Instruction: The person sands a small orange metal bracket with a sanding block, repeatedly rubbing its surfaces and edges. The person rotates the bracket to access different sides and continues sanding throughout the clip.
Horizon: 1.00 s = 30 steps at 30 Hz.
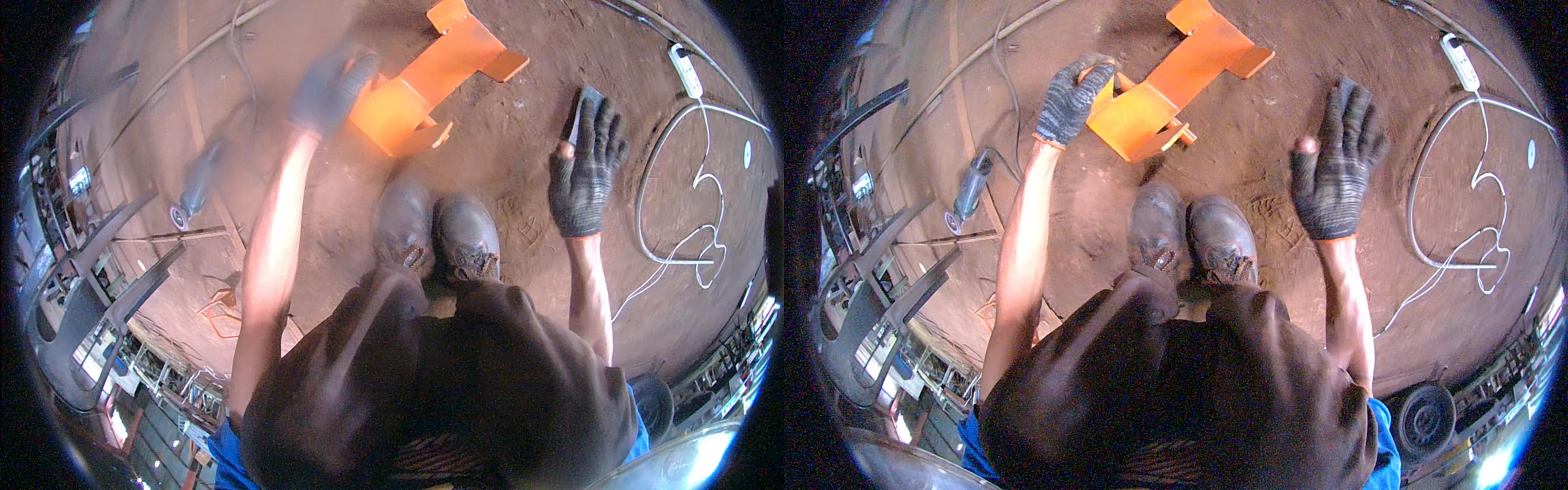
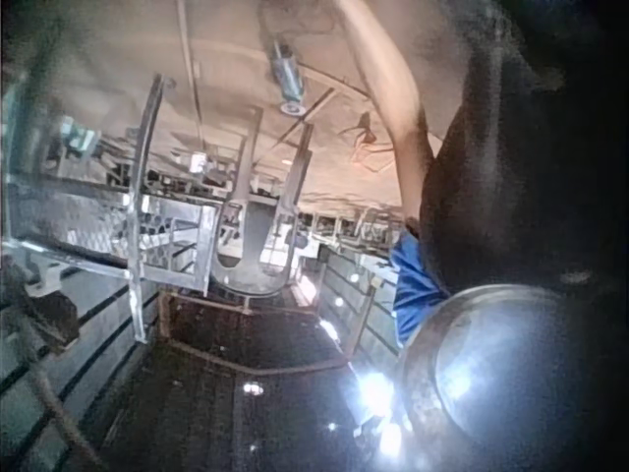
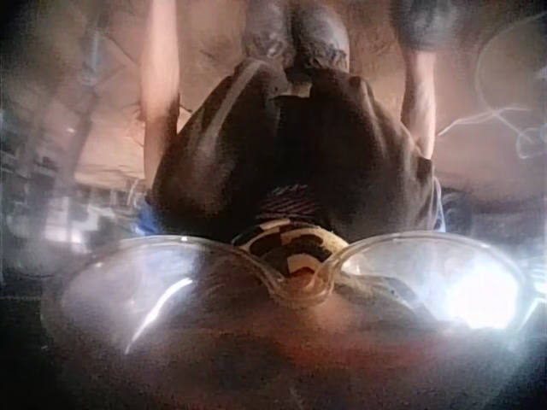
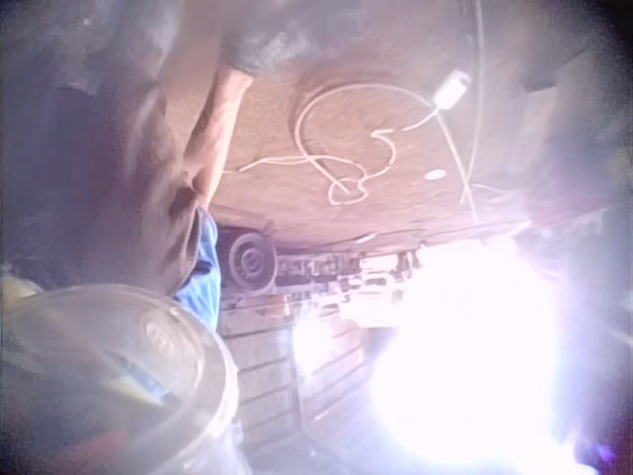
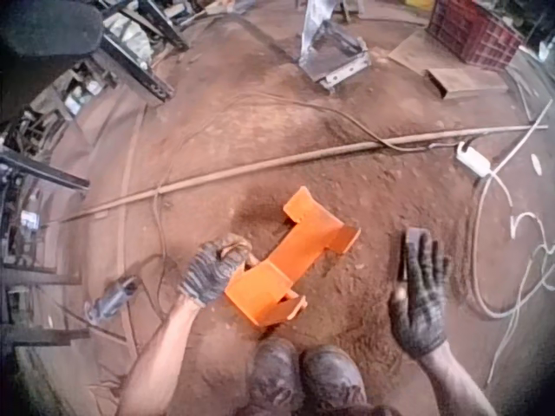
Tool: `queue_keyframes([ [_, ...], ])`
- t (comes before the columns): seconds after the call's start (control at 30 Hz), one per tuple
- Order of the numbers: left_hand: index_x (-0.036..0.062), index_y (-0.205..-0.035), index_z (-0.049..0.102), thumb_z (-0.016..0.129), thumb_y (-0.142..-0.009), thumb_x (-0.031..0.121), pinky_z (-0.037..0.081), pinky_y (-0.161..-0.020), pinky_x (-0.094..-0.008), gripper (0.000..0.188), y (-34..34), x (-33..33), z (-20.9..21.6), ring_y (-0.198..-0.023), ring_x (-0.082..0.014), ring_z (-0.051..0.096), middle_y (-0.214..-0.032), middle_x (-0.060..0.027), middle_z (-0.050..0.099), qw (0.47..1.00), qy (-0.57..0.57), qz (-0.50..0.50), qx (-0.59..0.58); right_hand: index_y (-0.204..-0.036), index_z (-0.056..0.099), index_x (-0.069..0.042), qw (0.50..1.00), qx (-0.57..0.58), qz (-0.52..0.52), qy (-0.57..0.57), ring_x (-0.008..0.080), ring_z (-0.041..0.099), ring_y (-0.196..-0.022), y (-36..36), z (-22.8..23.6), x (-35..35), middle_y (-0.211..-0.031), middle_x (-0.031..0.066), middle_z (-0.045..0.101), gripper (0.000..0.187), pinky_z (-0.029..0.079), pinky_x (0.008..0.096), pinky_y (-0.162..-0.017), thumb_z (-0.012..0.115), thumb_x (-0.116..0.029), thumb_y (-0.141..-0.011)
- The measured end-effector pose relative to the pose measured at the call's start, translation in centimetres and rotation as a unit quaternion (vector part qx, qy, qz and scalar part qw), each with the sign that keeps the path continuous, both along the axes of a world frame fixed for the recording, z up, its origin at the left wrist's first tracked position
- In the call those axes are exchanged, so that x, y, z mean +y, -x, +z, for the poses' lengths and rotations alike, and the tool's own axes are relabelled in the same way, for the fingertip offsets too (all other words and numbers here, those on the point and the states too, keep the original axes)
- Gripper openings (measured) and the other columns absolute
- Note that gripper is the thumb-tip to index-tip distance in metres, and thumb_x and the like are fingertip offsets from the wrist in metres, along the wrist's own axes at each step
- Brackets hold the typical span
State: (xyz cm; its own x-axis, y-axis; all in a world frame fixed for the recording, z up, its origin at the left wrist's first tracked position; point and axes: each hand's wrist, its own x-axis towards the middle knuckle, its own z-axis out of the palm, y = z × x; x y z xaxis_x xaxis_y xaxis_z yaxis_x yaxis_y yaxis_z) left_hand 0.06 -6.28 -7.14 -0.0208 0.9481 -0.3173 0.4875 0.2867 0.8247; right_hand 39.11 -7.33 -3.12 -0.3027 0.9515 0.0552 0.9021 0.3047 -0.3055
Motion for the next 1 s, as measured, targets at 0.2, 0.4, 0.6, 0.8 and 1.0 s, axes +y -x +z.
queue_keyframes([
  [0.2, 0.0026, -0.111, 0.073, 0.063, -0.101, 0.022, 0.054, -0.089, -0.0334, 0.024, -0.8, -0.5, -0.7, -0.098, -0.0184, 0.069, -0.106, -0.0087, 0.075, 0.997, 0.006, 0.053, 0.053, -0.153, 0.045, -0.001, 0.907, 0.302, 0.266, 0.123, 0.0417, 0.032, -0.152, 7.8, -8.4, 3.2, -0.163, 0.0236, 0.036, 0.058, 0.023, 0.0497, -0.125, 0.037, -0.036, -0.108],
  [0.4, 0.0019, -0.113, 0.071, 0.06, -0.103, 0.024, 0.055, -0.089, -0.0368, 0.027, -1.8, -0.4, 1.7, -0.099, -0.0275, 0.072, -0.106, -0.0158, 0.075, 0.996, -0.04, 0.025, 0.077, -0.153, 0.044, -0.005, 0.927, 0.056, 0.372, 0.013, 0.0328, 0.034, -0.152, 14.4, -10.9, 6.5, -0.162, 0.0162, 0.039, 0.057, 0.021, 0.0495, -0.125, 0.035, -0.036, -0.105],
  [0.6, 0.0021, -0.112, 0.07, 0.058, -0.104, 0.026, 0.057, -0.084, -0.0379, 0.028, -1.2, -0.8, 0.2, -0.091, -0.0302, 0.074, -0.098, -0.0153, 0.076, 0.99, -0.066, 0.006, 0.128, -0.156, 0.039, -0.003, 0.87, 0.187, 0.425, 0.166, 0.0365, 0.032, -0.152, 12.7, -10.2, 4.5, -0.162, 0.0202, 0.038, 0.06, 0.021, 0.0541, -0.125, 0.034, -0.04, -0.108],
  [0.8, 0.0014, -0.111, 0.07, 0.057, -0.104, 0.025, 0.056, -0.083, -0.0374, 0.028, -1.7, -0.4, 0.8, -0.09, -0.0268, 0.073, -0.099, -0.0152, 0.076, 0.992, -0.075, 0.014, 0.099, -0.157, 0.038, -0.005, 0.86, 0.204, 0.44, 0.16, 0.0355, 0.037, -0.15, 11.9, -10.2, 3.7, -0.158, 0.0201, 0.044, 0.059, 0.02, 0.0565, -0.125, 0.03, -0.039, -0.11],
  [1.0, 0.001, -0.112, 0.07, 0.057, -0.105, 0.025, 0.056, -0.085, -0.0364, 0.029, -1.4, -0.4, 0.2, -0.095, -0.0243, 0.073, -0.103, -0.0159, 0.075, 0.995, -0.041, 0.026, 0.088, -0.155, 0.043, -0.007, 0.892, 0.219, 0.38, 0.108, 0.0356, 0.046, -0.143, 15.7, -10.7, 5.4, -0.155, 0.0188, 0.048, 0.055, 0.025, 0.0531, -0.124, 0.032, -0.035, -0.109],
])
